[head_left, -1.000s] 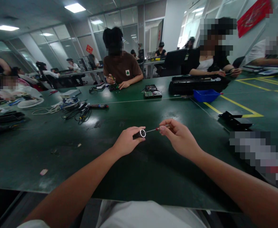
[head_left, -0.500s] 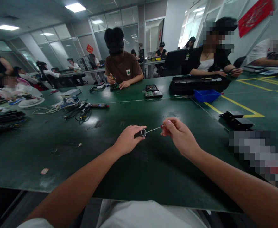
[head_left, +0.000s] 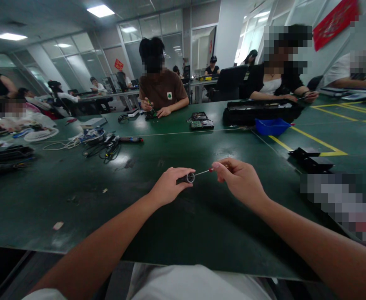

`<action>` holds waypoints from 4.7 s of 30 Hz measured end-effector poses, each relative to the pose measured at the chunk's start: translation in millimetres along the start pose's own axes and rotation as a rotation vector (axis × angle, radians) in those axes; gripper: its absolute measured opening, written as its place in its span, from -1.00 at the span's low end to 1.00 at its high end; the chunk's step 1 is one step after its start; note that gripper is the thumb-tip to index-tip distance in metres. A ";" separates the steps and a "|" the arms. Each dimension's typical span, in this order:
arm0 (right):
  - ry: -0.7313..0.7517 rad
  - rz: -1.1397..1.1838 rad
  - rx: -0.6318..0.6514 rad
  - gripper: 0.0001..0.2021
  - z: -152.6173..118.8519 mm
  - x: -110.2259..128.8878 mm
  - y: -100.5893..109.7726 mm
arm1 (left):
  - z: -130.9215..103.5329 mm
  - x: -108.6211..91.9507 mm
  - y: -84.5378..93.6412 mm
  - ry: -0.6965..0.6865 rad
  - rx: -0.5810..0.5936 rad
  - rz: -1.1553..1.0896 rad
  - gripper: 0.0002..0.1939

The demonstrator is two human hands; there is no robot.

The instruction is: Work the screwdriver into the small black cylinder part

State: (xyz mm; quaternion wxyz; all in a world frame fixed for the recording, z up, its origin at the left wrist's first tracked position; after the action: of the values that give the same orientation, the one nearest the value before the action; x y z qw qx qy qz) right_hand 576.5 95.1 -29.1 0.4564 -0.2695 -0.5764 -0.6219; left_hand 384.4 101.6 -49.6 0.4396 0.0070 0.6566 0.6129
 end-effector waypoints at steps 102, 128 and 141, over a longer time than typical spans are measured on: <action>0.213 0.057 -0.199 -0.81 -11.1 13.9 16.2 | -5.5 12.9 13.5 0.198 -0.164 -0.183 -0.59; 0.258 0.063 -0.194 -0.83 -14.6 21.5 17.4 | 26.9 20.9 0.7 0.207 0.209 0.139 -0.75; 0.215 0.058 -0.149 -0.81 -9.6 13.0 12.9 | -100.2 147.5 163.0 0.551 -0.581 -0.675 -0.85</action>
State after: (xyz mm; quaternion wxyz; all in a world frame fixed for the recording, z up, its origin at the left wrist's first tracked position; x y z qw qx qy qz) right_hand 584.0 83.5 -13.6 0.5122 -0.2509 -0.4683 -0.6748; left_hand 148.9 142.9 -15.2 0.4073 -0.4888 0.5167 0.5729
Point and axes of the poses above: each hand's wrist, its own z-axis towards the middle knuckle, its own y-axis out of the back of the hand, x = y × z, the point moved 8 cm from there along z, towards the middle knuckle, and after that the axes turned 9 degrees about x, right-handed, at the moved point
